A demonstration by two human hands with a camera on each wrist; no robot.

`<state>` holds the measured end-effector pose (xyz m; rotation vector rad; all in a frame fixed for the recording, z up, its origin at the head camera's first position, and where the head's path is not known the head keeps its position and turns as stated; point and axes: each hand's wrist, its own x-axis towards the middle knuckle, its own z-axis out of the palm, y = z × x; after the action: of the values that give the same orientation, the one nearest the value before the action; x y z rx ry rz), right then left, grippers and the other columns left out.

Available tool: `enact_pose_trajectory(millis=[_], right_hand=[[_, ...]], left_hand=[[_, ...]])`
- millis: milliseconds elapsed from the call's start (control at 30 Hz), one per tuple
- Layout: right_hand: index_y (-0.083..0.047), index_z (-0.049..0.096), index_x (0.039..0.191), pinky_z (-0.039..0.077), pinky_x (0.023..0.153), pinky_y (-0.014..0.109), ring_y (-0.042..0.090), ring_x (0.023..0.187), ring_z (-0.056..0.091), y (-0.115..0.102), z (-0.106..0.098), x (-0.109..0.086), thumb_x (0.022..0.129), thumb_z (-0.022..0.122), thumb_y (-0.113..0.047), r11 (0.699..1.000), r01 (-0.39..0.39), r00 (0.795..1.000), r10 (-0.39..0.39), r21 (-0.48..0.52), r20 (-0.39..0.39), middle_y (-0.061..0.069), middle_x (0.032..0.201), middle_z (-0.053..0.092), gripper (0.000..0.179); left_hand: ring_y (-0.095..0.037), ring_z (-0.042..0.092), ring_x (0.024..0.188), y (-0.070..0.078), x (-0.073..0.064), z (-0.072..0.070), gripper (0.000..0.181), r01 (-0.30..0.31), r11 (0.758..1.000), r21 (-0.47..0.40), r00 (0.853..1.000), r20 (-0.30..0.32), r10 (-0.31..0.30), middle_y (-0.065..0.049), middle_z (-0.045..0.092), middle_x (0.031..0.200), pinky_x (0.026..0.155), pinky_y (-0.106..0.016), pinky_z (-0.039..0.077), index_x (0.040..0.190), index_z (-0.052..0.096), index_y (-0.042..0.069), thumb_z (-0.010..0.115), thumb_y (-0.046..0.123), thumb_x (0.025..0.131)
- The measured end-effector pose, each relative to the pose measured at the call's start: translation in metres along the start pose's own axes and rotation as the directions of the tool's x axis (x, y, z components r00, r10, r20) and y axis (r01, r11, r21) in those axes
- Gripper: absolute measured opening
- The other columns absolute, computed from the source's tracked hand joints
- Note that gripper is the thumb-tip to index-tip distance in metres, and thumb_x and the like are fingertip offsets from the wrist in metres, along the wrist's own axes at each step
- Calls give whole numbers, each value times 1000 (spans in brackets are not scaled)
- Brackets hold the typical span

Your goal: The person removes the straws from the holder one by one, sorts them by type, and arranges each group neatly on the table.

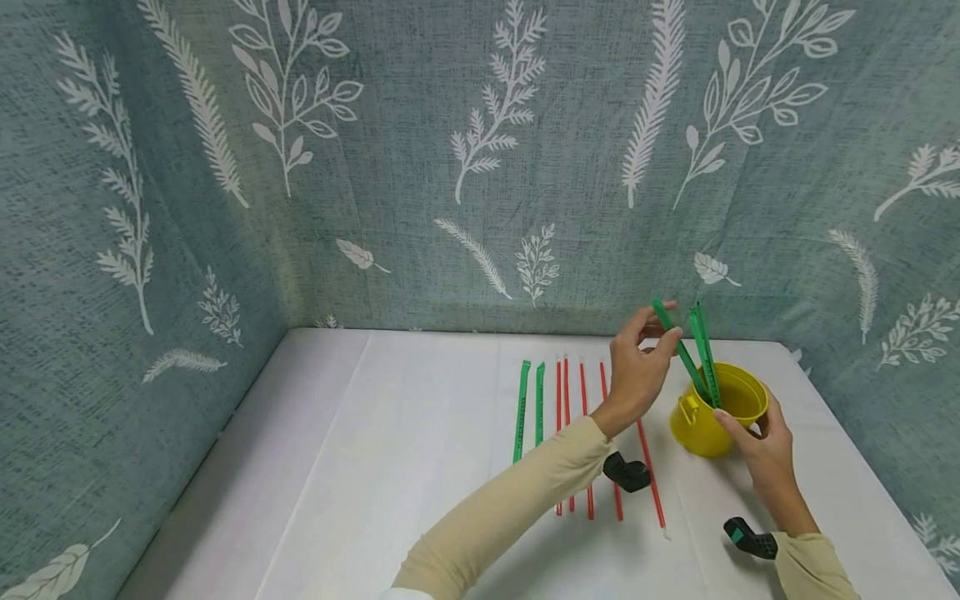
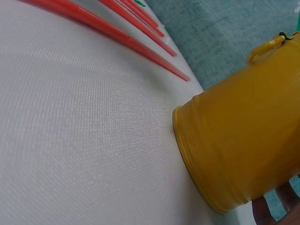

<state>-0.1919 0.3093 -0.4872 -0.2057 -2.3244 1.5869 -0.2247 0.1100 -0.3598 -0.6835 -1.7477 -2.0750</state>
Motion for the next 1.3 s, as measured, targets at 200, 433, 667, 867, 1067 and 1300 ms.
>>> enact_pose_trajectory(millis=[200,433,667,867,1067,1300], right_hand=[[-25,18,152,26,114,31,14,130,32,3,-4,-1,94,61,-28,1000,-4,1000,5,-15,9,6,148,32,73],[-25,20,151,34,96,8,3,118,35,3,-3,-2,93,61,-25,1000,26,1000,-26,-17,7,6,144,35,71],[-25,21,151,27,113,38,7,121,35,2,0,-2,93,62,-26,1000,5,1000,-5,7,8,7,144,34,72],[-25,21,151,26,113,38,11,124,35,2,-1,-1,93,62,-26,1000,12,1000,-12,6,9,7,144,35,71],[-26,22,151,27,112,37,11,124,35,2,0,0,93,62,-25,1000,18,1000,-18,20,10,5,145,35,71],[-26,21,151,32,107,25,8,121,36,2,-1,1,93,62,-25,1000,25,1000,-26,18,16,4,145,35,71]], left_hand=[[-37,60,93,6,4,-7,33,-8,997,-78,1000,-20,6,-26,55,103,72,-33,59,126,52,-1,55,-4,93],[-48,54,94,8,9,-21,37,-10,987,-160,999,-50,2,-33,49,106,72,-51,56,129,45,-3,53,-6,93],[-53,52,95,13,12,-36,38,-23,983,-180,994,-111,3,-38,46,109,71,-59,53,131,41,-5,50,-6,94],[-55,51,96,16,12,-48,41,-10,984,-179,994,-109,-10,-36,45,110,70,-61,53,134,39,-6,50,-5,95],[-53,51,98,14,10,-60,46,27,986,-165,993,-106,-45,-35,45,112,69,-60,53,138,35,-6,50,-6,95],[-53,52,96,14,7,-73,51,61,991,-123,993,-97,-73,-30,48,110,66,-59,54,140,31,-9,52,-5,94]])
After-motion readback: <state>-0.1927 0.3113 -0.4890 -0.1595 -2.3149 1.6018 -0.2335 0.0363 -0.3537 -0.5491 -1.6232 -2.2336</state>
